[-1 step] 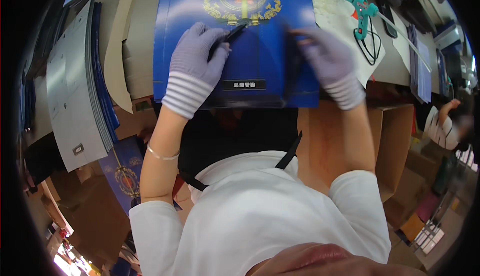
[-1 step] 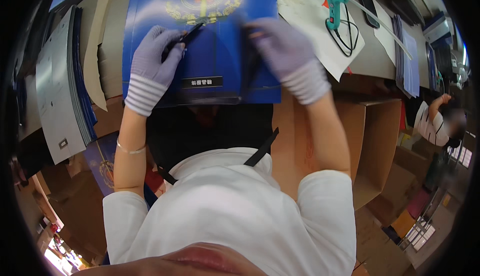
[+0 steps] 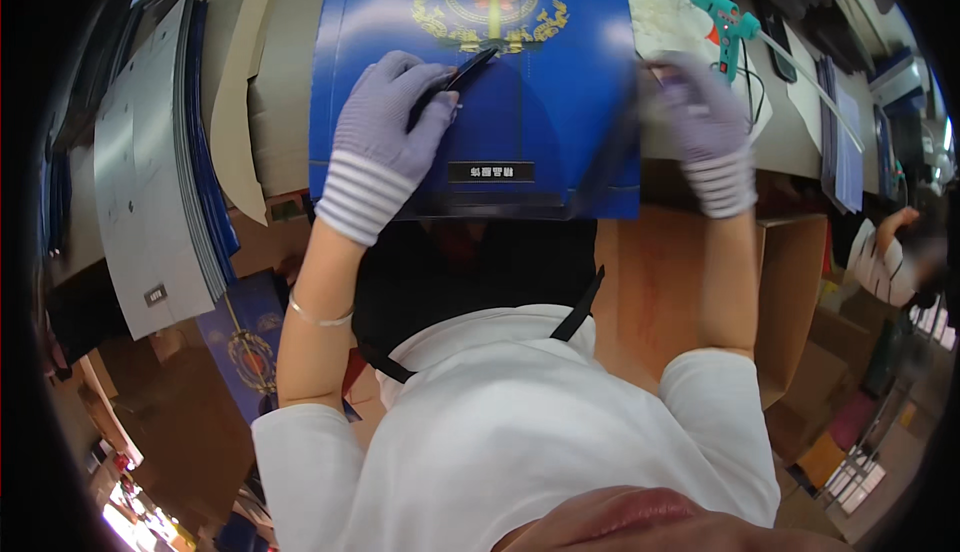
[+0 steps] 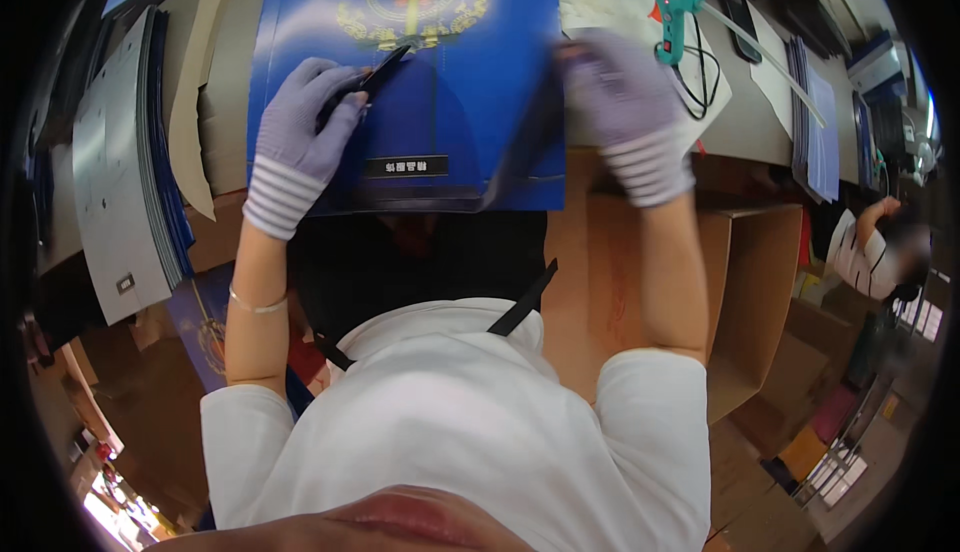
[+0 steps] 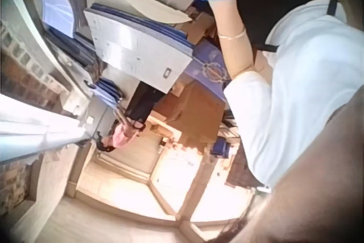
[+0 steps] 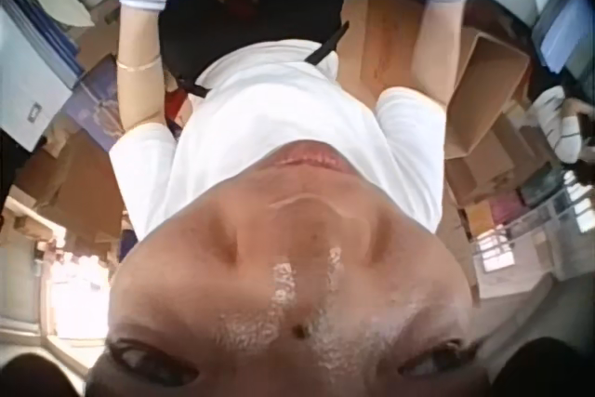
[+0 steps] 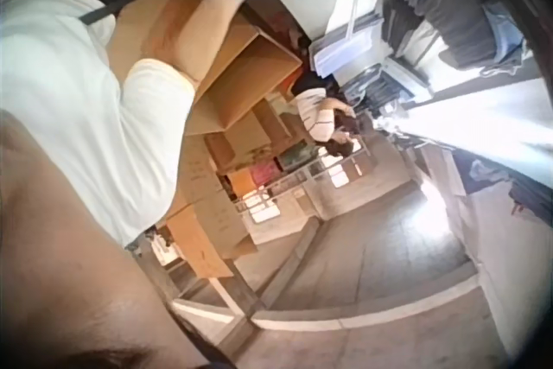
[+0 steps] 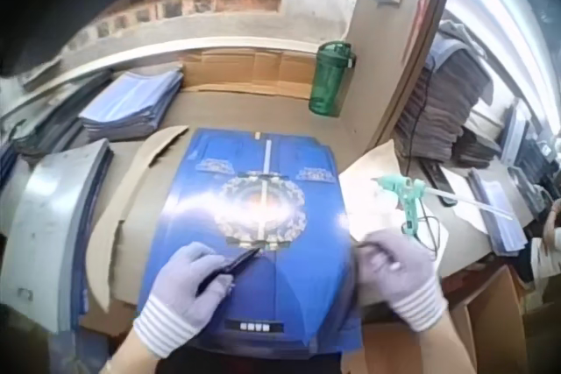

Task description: Using a hot glue gun to attach black strap handles to blue paper shopping bags in a manufacturing setting.

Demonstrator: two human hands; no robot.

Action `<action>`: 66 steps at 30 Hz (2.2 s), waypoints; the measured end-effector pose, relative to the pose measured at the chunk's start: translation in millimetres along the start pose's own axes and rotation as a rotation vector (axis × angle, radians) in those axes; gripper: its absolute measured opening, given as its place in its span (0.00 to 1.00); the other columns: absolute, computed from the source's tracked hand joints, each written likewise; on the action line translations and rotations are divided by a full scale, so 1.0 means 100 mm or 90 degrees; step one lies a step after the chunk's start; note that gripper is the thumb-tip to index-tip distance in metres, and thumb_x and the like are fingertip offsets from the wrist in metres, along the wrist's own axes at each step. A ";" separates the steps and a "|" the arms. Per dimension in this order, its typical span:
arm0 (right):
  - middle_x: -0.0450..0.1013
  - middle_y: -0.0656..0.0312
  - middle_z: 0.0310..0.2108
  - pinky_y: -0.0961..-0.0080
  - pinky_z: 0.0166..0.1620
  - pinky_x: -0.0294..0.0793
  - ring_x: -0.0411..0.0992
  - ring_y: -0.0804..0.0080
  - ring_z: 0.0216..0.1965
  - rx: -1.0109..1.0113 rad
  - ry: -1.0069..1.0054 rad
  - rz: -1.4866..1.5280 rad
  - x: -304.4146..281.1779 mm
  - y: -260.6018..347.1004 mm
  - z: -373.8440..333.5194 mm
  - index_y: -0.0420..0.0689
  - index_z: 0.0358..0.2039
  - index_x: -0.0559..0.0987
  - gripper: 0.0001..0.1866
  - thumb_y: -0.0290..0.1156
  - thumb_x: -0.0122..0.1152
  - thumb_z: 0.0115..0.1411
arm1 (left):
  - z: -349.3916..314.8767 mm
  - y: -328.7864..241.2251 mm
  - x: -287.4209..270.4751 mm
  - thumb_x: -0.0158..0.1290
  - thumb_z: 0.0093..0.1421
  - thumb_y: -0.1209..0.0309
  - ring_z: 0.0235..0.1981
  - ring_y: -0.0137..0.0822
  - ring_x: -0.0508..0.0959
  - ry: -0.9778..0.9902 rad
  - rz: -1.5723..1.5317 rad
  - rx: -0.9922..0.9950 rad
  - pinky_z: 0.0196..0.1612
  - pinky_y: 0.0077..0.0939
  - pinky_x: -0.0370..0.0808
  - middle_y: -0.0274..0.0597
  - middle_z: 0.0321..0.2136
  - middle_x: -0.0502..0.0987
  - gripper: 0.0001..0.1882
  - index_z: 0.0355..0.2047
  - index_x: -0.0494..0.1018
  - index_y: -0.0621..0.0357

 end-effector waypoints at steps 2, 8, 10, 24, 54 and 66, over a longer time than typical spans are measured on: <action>0.77 0.57 0.27 0.78 0.35 0.73 0.75 0.74 0.29 0.101 -0.049 -0.078 -0.65 -0.62 0.14 0.41 0.39 0.80 0.13 0.38 0.61 0.62 | -0.09 0.02 -0.18 0.58 0.57 0.70 0.41 0.46 0.76 -0.041 0.025 0.026 0.47 0.36 0.74 0.48 0.37 0.76 0.13 0.42 0.78 0.61; 0.77 0.59 0.36 0.75 0.44 0.70 0.72 0.72 0.36 0.234 0.107 -0.184 -0.56 -1.97 0.79 0.41 0.49 0.78 0.37 0.60 0.66 0.51 | -0.23 0.30 -0.41 0.57 0.62 0.66 0.34 0.38 0.79 -0.186 -0.080 0.022 0.41 0.25 0.75 0.46 0.36 0.78 0.15 0.43 0.76 0.64; 0.77 0.59 0.37 0.73 0.43 0.70 0.72 0.70 0.36 0.276 0.091 -0.109 -0.40 -2.04 0.90 0.41 0.49 0.78 0.36 0.59 0.67 0.51 | -0.25 0.30 -0.45 0.56 0.63 0.65 0.37 0.35 0.79 -0.200 -0.053 0.021 0.43 0.23 0.74 0.43 0.38 0.79 0.16 0.46 0.76 0.63; 0.71 0.66 0.28 0.80 0.33 0.70 0.71 0.77 0.28 -0.177 0.449 0.175 0.90 1.15 0.08 0.40 0.35 0.78 0.22 0.41 0.77 0.48 | -0.34 0.28 -0.54 0.56 0.61 0.71 0.36 0.34 0.78 -0.286 -0.185 -0.113 0.43 0.24 0.74 0.47 0.36 0.78 0.14 0.43 0.75 0.69; 0.80 0.60 0.34 0.73 0.44 0.79 0.79 0.69 0.36 -0.069 0.434 0.136 1.12 0.97 0.04 0.44 0.43 0.82 0.17 0.38 0.70 0.55 | -0.28 0.27 -0.51 0.56 0.59 0.76 0.32 0.33 0.77 -0.259 -0.182 -0.144 0.38 0.23 0.74 0.46 0.32 0.77 0.11 0.41 0.76 0.69; 0.81 0.63 0.30 0.75 0.37 0.82 0.81 0.71 0.32 -0.109 0.327 -0.051 0.95 0.84 0.12 0.46 0.38 0.83 0.15 0.41 0.70 0.56 | -0.25 0.26 -0.50 0.56 0.59 0.75 0.31 0.33 0.76 -0.249 -0.167 -0.150 0.38 0.22 0.72 0.46 0.31 0.76 0.11 0.40 0.75 0.70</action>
Point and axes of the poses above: each hand's wrist, its own z-axis towards the middle knuckle, its own x-axis out of the palm, y = z × x, the point moved 10 cm from there along z, towards the middle knuckle
